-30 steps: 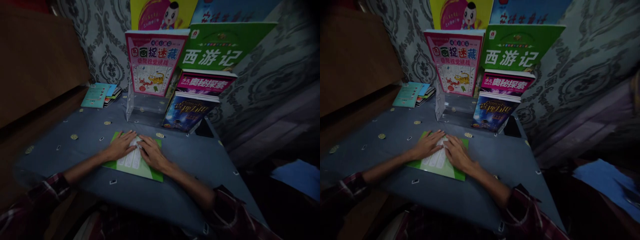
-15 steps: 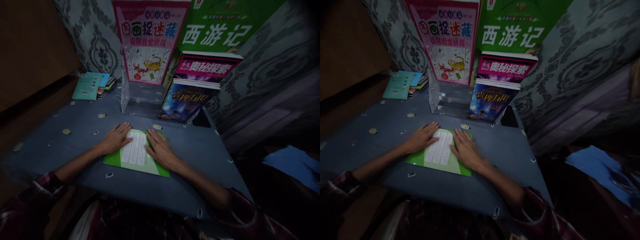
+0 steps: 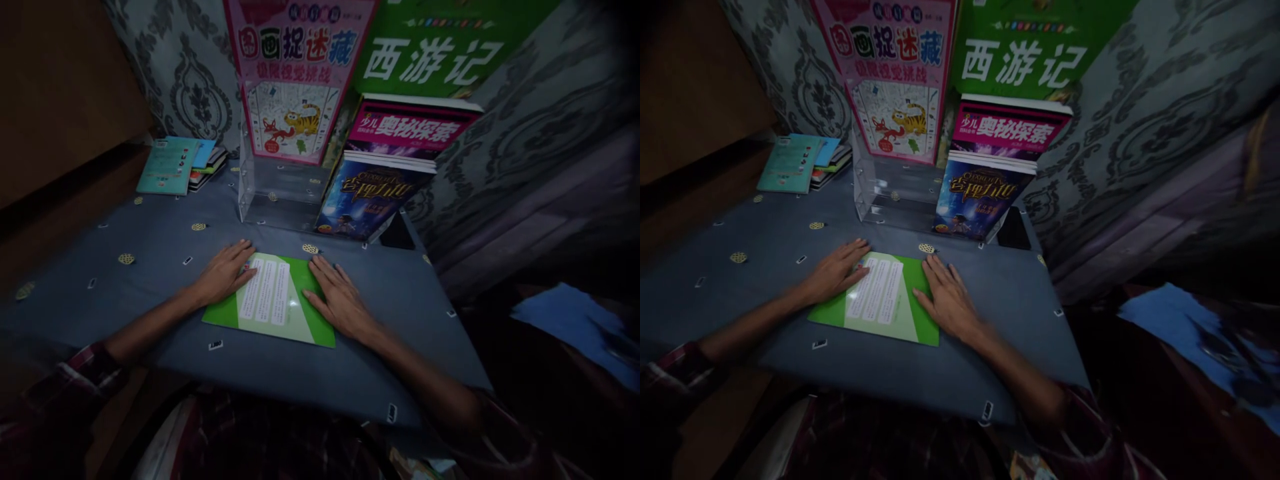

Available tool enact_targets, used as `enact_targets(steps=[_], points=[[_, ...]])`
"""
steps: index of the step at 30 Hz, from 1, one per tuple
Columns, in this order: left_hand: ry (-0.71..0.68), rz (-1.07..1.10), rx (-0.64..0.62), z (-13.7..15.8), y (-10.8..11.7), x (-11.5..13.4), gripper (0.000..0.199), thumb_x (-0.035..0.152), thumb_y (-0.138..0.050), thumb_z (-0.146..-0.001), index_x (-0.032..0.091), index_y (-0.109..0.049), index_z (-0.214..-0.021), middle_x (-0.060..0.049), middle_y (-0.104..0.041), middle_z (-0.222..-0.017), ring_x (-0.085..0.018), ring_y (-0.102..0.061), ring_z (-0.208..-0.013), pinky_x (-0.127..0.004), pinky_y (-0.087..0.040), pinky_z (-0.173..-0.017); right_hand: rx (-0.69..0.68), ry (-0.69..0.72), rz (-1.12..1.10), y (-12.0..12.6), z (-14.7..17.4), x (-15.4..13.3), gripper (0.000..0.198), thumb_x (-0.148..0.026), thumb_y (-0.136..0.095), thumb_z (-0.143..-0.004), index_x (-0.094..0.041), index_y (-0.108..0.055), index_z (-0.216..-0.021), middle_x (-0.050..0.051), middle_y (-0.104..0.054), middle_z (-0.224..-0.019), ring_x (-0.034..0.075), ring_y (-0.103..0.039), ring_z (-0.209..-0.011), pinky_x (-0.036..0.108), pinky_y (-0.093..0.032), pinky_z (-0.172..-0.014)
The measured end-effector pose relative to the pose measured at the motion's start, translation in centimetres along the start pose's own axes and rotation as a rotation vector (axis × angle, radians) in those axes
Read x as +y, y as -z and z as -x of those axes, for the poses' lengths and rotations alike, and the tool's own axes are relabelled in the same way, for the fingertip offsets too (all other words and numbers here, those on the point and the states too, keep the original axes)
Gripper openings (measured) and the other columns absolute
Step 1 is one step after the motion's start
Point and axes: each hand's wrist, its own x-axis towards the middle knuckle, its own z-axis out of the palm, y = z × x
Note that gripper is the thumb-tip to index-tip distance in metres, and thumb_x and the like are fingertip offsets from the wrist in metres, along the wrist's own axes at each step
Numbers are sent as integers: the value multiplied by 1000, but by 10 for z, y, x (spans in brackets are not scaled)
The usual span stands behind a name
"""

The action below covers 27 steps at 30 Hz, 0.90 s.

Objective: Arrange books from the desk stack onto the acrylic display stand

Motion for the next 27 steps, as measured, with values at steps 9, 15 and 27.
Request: enact_targets(steps=[9,15,27], points=[[-91,83,1,-23,-9,24,55,48,-30,-104,17,-49,-146,-14,-40,-161,-29,-32,-152,-54,-25,-125,31,-41,23,18,5,36,61,-56,-46,-100,-21,-48,-150,12,-42,-161,33,-37,-150,57,-30,-122],[-62,135,-95,-57,-2,31,63,57,-32,-102,18,-44,-150,-13,-38,-162,-30,-31,-152,-54,-21,-125,156,-168,38,25,8,63,55,-51,-37,-103,-17,-54,-143,16,-53,-152,32,-45,-145,58,-33,-119],[258,-13,150,-28,16,-39,51,42,-36,-98,14,-54,-137,-16,-55,-148,-31,-43,-145,-54,-32,-119,359,-344,107,28,37,83,50,-49,-38,-100,-16,-64,-129,19,-64,-139,36,-52,-138,63,-39,-111]])
